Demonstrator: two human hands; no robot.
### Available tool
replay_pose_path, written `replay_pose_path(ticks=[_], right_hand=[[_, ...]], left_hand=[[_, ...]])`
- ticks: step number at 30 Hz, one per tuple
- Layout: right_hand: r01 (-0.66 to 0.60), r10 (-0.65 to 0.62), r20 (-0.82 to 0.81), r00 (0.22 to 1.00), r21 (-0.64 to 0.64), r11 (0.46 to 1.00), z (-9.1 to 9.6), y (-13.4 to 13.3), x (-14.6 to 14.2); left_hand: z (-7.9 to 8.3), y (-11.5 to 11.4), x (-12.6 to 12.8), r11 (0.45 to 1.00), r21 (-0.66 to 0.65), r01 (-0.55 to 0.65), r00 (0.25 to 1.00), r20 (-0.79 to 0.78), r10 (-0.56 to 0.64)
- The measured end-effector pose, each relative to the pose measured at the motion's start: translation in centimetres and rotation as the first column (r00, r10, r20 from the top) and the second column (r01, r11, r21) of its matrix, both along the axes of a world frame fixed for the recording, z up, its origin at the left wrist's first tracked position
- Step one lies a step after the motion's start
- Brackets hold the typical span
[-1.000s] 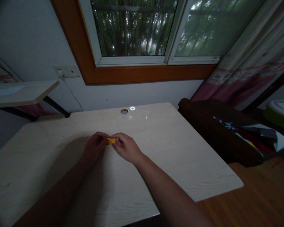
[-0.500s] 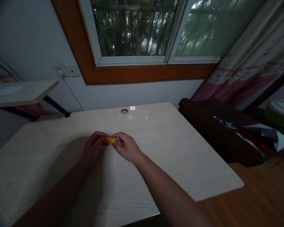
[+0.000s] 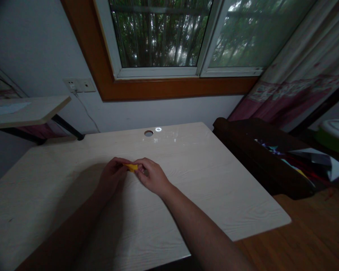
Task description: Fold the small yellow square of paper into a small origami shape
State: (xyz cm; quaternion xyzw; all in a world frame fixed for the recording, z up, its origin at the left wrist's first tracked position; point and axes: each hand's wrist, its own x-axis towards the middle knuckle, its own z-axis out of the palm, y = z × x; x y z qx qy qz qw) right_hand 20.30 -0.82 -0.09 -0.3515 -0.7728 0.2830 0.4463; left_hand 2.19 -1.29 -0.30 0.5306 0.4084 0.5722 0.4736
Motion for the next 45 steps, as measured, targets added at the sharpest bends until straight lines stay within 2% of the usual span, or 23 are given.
replay_pose_path(ticks=[4,12,28,37,45], right_hand=[[0.002,-0.002,-0.005,1.0,-0.007,1.0,-0.07,0.04,-0.05],[0.037,-0.042,-0.066,0.997,-0.075,0.996,-0.17,0.01,-0.1],[0.07,-0.069,0.023,0.997,-0.015,0.997,0.34,-0.19,-0.04],[0.104,-0.104,0.02,0.994,0.012,0.995,-0.12,-0.03,-0.05],[0.112,-0.113,0.028,0.993,0.046,0.993,0.2,-0.16,0.07]], left_hand=[[0.26,-0.05,0.13,0.999,0.042,0.032,0.999,0.015,-0.032],[0.28,0.02,-0.07,0.976,0.179,0.12,0.992,-0.057,-0.112],[0.38,-0.16,0.19,0.974,0.198,0.107,0.994,-0.027,-0.103],[-0.32,0.04,0.08,0.951,0.248,0.185,0.979,-0.127,-0.158],[-0.46,0.26,-0.23,0.957,0.256,0.135,0.977,-0.193,-0.086]])
